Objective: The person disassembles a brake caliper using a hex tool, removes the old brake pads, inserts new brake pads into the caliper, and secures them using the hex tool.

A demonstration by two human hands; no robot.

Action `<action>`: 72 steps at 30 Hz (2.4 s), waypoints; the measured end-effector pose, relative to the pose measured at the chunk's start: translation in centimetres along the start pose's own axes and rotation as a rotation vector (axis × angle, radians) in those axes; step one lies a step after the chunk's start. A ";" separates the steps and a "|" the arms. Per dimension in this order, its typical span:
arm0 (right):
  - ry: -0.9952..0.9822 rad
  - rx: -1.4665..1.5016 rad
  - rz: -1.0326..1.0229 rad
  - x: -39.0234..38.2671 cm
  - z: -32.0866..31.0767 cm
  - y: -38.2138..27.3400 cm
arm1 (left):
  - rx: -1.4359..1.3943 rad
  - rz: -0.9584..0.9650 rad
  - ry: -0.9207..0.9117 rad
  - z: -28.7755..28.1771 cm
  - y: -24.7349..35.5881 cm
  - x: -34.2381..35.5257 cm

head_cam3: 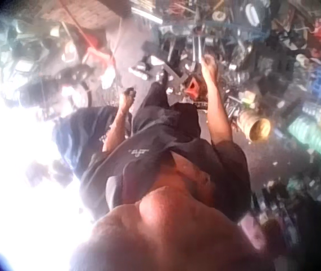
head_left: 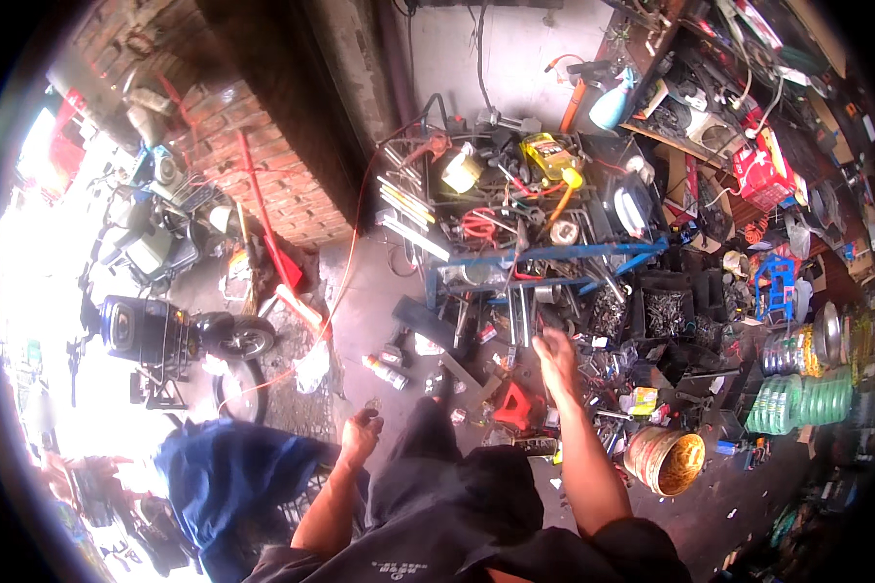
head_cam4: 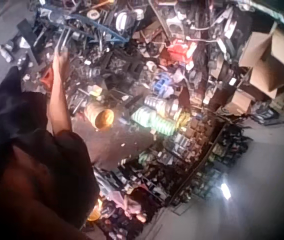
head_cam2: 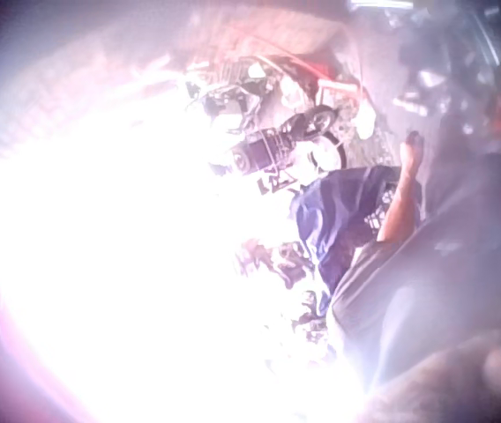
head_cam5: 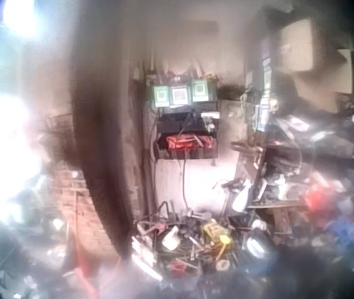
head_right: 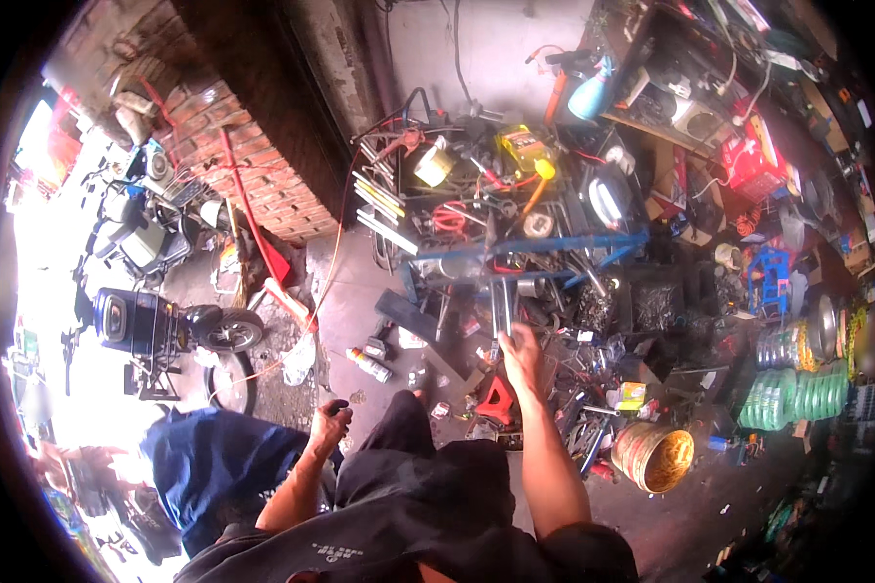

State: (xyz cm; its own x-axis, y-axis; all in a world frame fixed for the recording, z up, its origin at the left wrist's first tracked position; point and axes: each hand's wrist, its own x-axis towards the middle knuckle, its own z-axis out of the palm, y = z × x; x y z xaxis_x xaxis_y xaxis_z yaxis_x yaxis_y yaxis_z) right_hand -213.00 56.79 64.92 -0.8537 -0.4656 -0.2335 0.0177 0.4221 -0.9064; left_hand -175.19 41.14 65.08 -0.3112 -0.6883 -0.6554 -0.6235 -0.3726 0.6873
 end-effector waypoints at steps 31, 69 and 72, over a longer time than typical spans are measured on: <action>0.097 0.018 0.365 20.3 7.8 -8.6 | 0.382 -0.001 -0.279 -5.6 -0.1 12.0; -1.423 -0.067 0.170 -37.3 -3.9 1.5 | -0.601 0.217 0.528 17.4 -15.4 -40.2; -1.642 -0.163 0.235 -41.9 -2.4 2.6 | -0.687 0.124 0.651 17.5 -19.4 -45.1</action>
State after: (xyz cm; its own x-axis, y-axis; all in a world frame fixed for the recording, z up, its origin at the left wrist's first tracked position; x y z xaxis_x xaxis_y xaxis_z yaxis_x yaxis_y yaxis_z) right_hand -178.44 79.27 73.20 0.5793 -0.6077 -0.5432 -0.0835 0.6186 -0.7812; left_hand -161.59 90.28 75.81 0.2424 -0.8815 -0.4052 0.0087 -0.4157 0.9095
